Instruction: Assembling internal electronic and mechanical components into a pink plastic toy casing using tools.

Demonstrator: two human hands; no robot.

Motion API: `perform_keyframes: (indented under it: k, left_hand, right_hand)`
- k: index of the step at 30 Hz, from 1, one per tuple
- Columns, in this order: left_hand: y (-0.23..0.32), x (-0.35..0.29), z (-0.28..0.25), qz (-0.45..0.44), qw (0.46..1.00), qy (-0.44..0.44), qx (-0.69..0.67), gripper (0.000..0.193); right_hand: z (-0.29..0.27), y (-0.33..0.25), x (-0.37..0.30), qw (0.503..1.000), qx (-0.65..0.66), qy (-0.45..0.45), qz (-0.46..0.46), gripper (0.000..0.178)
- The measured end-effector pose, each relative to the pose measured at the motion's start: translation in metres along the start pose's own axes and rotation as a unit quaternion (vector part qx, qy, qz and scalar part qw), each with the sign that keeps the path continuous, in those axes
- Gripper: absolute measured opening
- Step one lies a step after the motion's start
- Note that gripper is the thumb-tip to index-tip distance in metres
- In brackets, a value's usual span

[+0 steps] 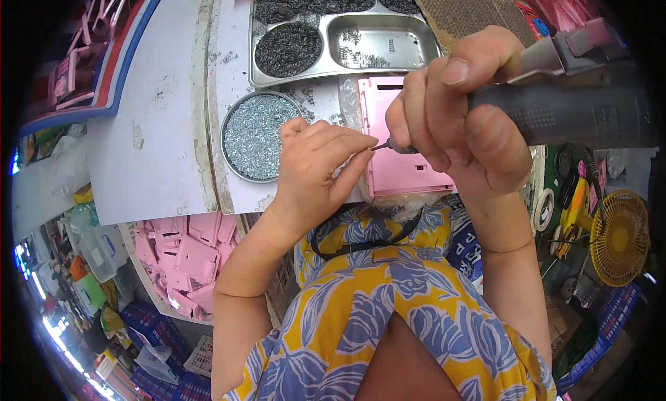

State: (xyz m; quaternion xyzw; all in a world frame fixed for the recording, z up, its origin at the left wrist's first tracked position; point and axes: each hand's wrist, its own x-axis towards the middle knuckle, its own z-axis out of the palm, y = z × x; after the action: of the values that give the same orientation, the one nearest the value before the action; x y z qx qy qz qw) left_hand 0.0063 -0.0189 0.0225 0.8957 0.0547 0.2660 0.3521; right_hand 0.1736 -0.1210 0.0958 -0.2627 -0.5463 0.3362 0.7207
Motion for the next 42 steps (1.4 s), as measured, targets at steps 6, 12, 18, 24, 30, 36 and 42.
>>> perform_keyframes:
  k: [6,12,18,24,30,36,42]
  left_hand:
    - [-0.003,-0.005,-0.002,-0.005,1.0,0.024,0.007,0.013]
    - [-0.019,-0.013,-0.024,-0.055,0.986,0.058,0.149,0.018]
    - [-0.059,-0.03,-0.05,-0.117,0.954,-0.036,0.274,0.013]
    - [-0.092,-0.029,-0.055,-0.12,0.929,-0.016,0.349,0.022]
    - [-0.093,-0.017,-0.067,-0.159,0.95,-0.045,0.265,0.028]
    - [-0.079,-0.014,-0.063,-0.149,0.957,-0.026,0.246,0.028]
    - [-0.081,-0.021,-0.068,-0.141,0.952,-0.041,0.269,0.027]
  right_hand:
    - [0.008,0.014,-0.001,0.999,-0.013,0.024,0.017,0.033]
    - [0.001,0.007,-0.017,0.991,-0.072,0.098,0.064,0.031]
    - [-0.012,-0.008,-0.036,0.988,-0.024,0.15,0.036,0.028]
    - [-0.01,-0.05,-0.082,0.969,-0.096,0.212,0.084,0.033]
    - [-0.007,-0.068,-0.13,0.961,-0.129,0.222,0.105,0.032]
    - [0.003,-0.053,-0.132,0.946,-0.159,0.252,0.126,0.028]
    - [-0.009,-0.051,-0.132,0.958,-0.234,0.119,0.115,0.023]
